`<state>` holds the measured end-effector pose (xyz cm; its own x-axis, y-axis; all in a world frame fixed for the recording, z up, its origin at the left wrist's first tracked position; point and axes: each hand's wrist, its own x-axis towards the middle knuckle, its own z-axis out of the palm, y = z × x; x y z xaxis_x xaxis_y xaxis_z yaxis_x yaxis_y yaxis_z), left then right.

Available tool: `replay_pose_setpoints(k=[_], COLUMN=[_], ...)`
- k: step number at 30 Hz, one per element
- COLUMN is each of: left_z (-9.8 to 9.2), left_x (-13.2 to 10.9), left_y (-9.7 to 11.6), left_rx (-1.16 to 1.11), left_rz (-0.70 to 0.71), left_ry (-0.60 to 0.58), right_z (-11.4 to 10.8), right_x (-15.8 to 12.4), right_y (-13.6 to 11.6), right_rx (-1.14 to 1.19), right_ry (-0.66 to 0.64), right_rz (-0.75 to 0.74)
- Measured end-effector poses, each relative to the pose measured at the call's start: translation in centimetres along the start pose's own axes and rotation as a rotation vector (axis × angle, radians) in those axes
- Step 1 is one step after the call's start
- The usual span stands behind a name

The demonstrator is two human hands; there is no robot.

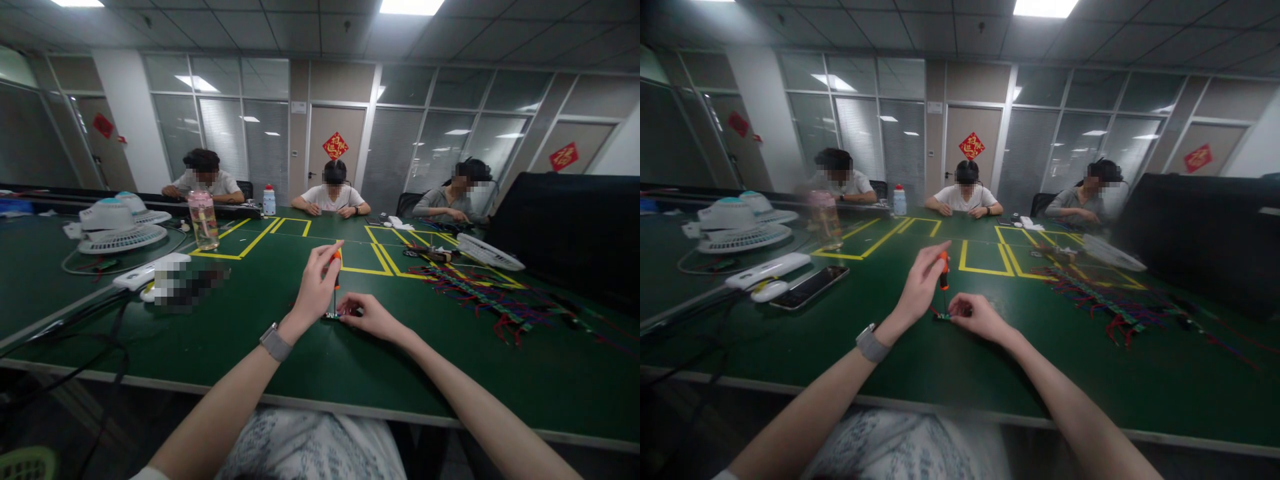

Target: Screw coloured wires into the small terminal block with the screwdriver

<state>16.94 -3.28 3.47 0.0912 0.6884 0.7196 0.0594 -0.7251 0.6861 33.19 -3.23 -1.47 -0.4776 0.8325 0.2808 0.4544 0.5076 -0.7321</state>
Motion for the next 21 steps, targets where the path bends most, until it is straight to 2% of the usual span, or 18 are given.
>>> replay_pose_setpoints(k=[3, 9, 15, 21], left_z=[0.06, -0.1, 0.0, -0.32], left_x=[0.05, -0.06, -0.05, 0.0], left_y=[-0.19, 0.35, 0.2, 0.47], left_rx=[-0.107, 0.12, 0.015, 0.226], left_rz=[-0.033, 0.032, 0.059, 0.096], left_ry=[-0.028, -0.032, 0.008, 0.106], right_z=[-0.03, -0.07, -0.15, -0.32], right_x=[0.01, 0.04, -0.04, -0.14], right_y=[0.0, 0.17, 0.08, 0.34], right_rx=[0.006, 0.022, -0.018, -0.181], right_ry=[-0.008, -0.012, -0.003, -0.001], right_rz=[0.006, 0.005, 0.001, -0.057])
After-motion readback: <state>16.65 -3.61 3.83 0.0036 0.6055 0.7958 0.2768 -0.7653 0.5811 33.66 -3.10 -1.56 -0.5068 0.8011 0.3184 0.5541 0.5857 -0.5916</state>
